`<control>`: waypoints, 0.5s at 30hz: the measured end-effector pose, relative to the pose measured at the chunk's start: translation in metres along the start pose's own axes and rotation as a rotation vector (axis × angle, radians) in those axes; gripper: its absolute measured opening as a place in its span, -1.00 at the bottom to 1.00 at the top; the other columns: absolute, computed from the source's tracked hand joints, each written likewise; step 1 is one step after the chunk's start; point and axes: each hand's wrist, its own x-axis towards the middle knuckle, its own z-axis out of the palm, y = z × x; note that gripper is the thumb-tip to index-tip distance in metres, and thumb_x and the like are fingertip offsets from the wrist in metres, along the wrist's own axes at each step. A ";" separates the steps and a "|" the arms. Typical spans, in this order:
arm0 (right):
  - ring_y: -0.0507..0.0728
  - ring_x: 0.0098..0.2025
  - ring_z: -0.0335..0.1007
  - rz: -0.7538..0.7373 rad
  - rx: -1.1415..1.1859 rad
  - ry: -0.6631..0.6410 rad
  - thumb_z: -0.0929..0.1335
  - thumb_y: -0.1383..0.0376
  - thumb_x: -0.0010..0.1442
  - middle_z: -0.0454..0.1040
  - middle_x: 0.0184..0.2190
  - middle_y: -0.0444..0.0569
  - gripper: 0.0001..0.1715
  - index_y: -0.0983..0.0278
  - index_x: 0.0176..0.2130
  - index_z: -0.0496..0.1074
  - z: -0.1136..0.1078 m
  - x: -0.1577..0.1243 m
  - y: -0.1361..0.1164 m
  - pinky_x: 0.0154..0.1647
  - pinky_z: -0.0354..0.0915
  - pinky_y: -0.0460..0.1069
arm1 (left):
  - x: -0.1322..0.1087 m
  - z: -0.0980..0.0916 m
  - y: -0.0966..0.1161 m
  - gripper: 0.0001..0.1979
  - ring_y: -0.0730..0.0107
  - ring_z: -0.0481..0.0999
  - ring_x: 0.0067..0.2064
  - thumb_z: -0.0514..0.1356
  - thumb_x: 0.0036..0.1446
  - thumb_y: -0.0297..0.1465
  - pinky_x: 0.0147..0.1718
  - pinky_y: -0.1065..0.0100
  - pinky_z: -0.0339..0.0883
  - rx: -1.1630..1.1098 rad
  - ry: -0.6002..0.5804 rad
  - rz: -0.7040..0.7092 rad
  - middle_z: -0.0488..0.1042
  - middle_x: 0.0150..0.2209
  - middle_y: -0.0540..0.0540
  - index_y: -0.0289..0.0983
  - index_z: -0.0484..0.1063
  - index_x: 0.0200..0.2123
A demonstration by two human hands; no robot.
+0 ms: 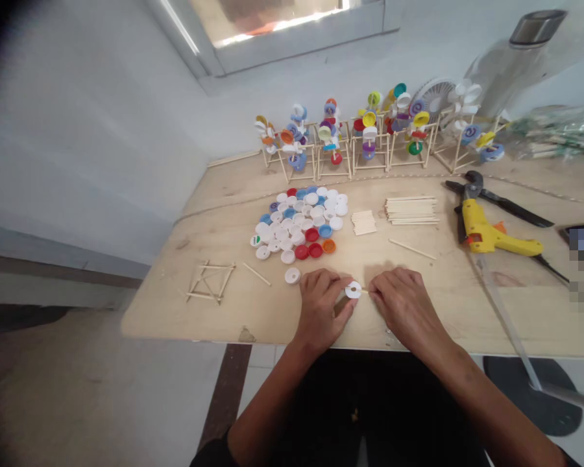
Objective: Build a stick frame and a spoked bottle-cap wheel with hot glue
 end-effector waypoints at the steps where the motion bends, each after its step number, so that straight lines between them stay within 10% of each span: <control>1: 0.12 -0.31 0.26 -0.009 0.003 0.005 0.23 0.30 0.29 0.44 -0.44 -0.06 -0.79 0.25 -0.37 0.36 0.000 0.000 0.000 -0.21 0.04 0.03 | 0.000 0.000 0.000 -0.74 0.19 0.32 -0.10 0.26 0.06 -0.37 -0.05 0.09 0.11 0.004 -0.003 0.002 0.42 -0.20 -0.10 -0.21 0.45 -0.13; 15: 0.12 -0.31 0.28 -0.025 0.011 -0.025 0.22 0.30 0.30 0.46 -0.42 -0.05 -0.78 0.25 -0.33 0.39 0.001 0.001 0.001 -0.19 0.05 0.04 | -0.002 0.002 -0.002 -0.75 0.18 0.32 -0.10 0.25 0.08 -0.36 -0.05 0.08 0.11 0.011 0.005 0.010 0.42 -0.19 -0.11 -0.21 0.45 -0.13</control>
